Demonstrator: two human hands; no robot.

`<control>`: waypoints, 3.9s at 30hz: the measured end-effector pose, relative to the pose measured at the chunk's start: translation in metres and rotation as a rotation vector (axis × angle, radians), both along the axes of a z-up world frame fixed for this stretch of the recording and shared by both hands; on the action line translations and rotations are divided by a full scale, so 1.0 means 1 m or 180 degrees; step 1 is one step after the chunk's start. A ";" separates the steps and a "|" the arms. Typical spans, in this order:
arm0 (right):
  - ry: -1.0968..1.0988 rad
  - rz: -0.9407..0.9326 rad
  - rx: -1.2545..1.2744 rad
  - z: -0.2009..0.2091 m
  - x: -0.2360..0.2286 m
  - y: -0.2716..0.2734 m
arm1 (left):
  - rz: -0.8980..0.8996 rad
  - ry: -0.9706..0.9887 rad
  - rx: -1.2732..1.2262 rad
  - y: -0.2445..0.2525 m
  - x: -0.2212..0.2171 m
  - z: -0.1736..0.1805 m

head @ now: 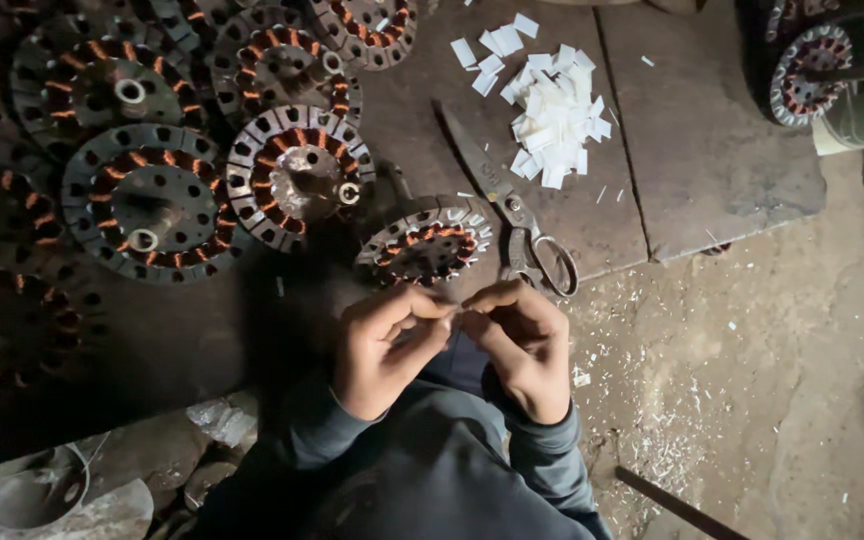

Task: The person repeatedly picks up small white rectangular pieces from a pile on a workbench, cuts them with scissors, and places them into slots on circular motor stator components. The person handles the pieces one at a time and uses scissors throughout the process.

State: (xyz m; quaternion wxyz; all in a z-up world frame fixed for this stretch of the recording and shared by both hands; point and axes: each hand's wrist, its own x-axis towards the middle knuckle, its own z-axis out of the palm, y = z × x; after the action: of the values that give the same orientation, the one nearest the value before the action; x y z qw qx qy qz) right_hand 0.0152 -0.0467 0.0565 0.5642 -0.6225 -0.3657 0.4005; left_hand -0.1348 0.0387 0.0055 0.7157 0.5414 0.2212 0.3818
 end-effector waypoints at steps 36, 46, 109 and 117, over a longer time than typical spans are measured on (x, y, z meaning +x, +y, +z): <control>-0.2353 -0.0782 0.0329 0.029 -0.027 0.067 | 0.1146 0.0567 0.1315 0.034 0.014 0.013; -0.2376 -0.0612 0.0020 0.049 -0.028 0.030 | 0.1123 0.0660 0.1789 0.006 0.012 0.024; -0.2187 -0.0123 0.1066 -0.014 0.015 0.008 | 0.0917 0.0418 0.2376 0.020 0.004 0.014; -0.2701 0.0038 0.1312 -0.019 0.010 -0.003 | 0.0884 0.0317 0.2697 0.010 0.001 0.005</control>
State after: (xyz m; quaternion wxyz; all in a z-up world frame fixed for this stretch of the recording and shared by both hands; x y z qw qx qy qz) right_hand 0.0253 -0.0498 0.0372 0.4745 -0.6041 -0.6394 0.0331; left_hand -0.1335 0.0489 0.0101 0.3613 0.7696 0.1501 0.5046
